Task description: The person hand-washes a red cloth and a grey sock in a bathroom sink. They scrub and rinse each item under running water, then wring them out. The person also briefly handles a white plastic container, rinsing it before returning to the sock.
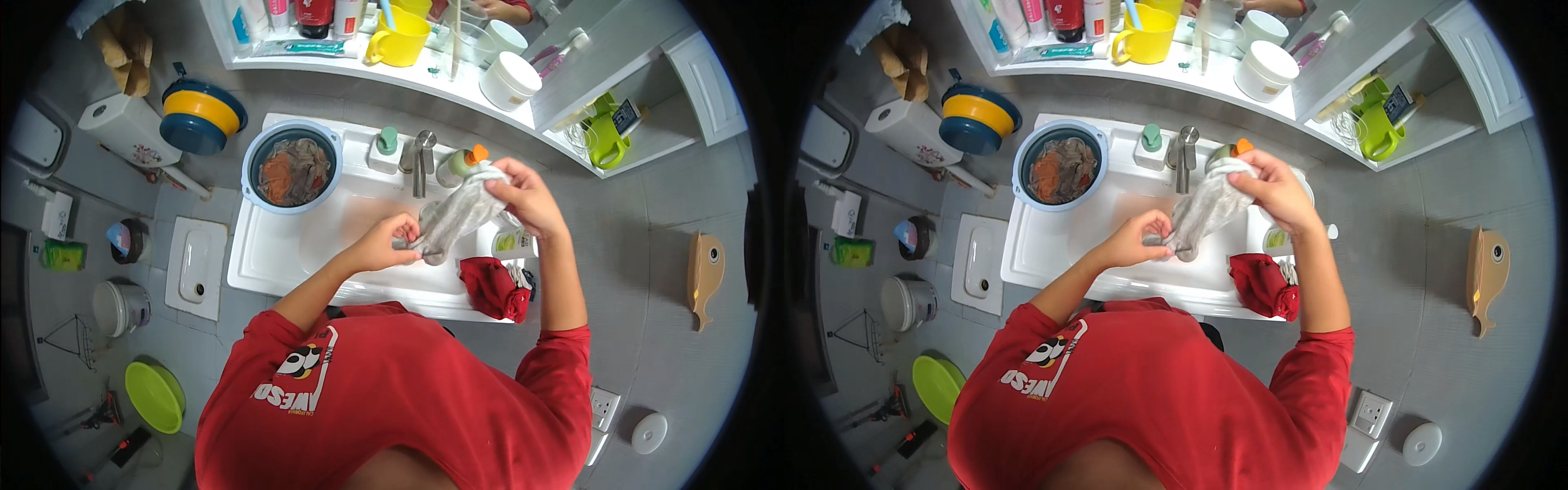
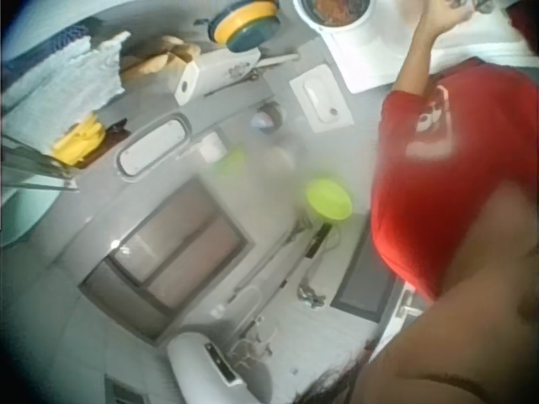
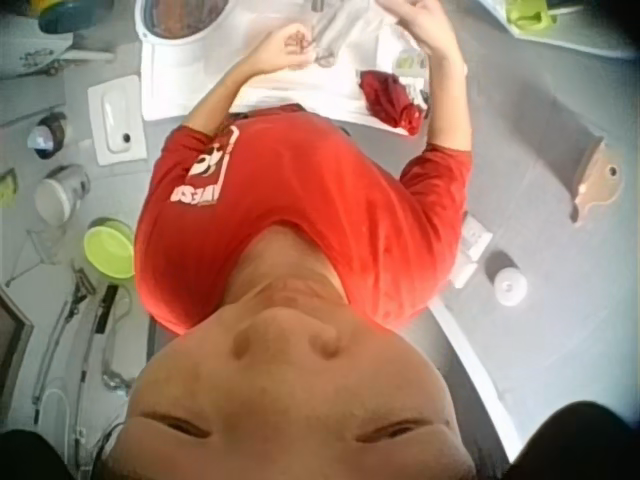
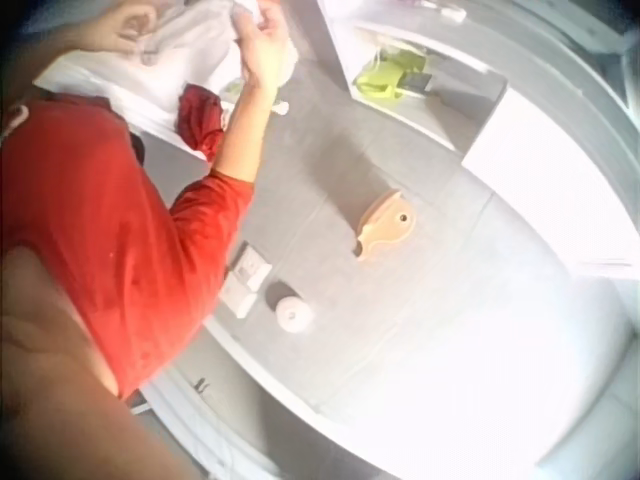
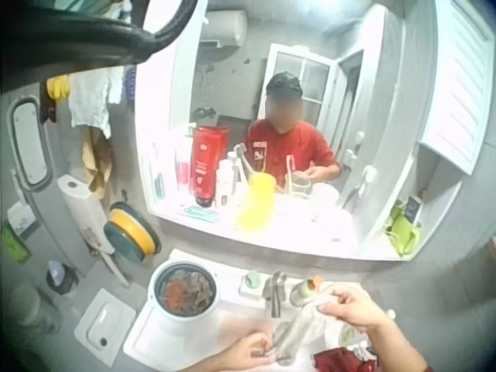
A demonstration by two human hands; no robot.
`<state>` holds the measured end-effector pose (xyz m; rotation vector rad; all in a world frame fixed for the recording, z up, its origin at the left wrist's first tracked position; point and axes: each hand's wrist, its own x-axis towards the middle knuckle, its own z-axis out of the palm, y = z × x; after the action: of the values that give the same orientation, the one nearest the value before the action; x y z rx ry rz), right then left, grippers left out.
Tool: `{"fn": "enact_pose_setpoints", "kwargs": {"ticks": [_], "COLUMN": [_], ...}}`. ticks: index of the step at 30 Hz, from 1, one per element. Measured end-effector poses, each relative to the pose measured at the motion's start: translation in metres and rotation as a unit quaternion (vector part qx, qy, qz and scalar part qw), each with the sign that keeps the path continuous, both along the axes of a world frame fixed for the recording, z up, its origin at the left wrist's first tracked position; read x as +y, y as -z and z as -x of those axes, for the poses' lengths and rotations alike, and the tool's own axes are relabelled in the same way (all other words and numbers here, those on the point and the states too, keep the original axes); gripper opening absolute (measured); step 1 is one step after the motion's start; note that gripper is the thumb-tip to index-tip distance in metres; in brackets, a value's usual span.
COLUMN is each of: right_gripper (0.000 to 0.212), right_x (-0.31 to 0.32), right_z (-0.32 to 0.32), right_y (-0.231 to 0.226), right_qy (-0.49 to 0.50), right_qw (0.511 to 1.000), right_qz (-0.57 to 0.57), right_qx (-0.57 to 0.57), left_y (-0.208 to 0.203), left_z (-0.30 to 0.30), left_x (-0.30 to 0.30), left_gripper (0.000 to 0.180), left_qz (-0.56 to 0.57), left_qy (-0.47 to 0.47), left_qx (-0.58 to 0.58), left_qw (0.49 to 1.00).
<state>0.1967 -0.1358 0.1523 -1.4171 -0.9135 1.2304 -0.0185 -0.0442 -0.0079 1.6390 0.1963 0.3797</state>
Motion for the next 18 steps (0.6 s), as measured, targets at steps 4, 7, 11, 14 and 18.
{"fn": "enact_pose_setpoints", "kwargs": {"ticks": [4,7,11,14,18], "right_gripper": [0.012,0.013,0.018,0.026,0.058], "right_x": [0.004,0.006,0.005,0.017,0.065], "right_z": [0.010,0.022,0.015,-0.007,-0.053], "right_y": [0.022,0.029,0.013,-0.027,-0.066], "right_qy": [-0.071,-0.122,-0.075,0.139,0.227], "right_qw": [0.997,0.992,0.966,0.909,0.704], "right_qz": [0.025,0.027,0.005,-0.112,-0.128], "right_qx": [-0.030,-0.027,-0.246,-0.375,-0.660], "left_y": [-0.058,-0.071,-0.054,-0.060,-0.079], "left_z": [-0.007,-0.017,-0.023,-0.025,-0.040], "left_x": [0.006,0.013,0.026,0.030,0.033], "left_gripper": [0.052,0.047,0.018,0.016,0.022], "left_qz": [-0.008,-0.019,0.087,0.168,0.204], "left_qy": [-0.149,-0.081,-0.014,-0.016,-0.017], "left_qx": [-0.109,-0.070,-0.094,-0.073,-0.023], "left_qw": [0.983,0.994,0.992,0.983,0.979]}}
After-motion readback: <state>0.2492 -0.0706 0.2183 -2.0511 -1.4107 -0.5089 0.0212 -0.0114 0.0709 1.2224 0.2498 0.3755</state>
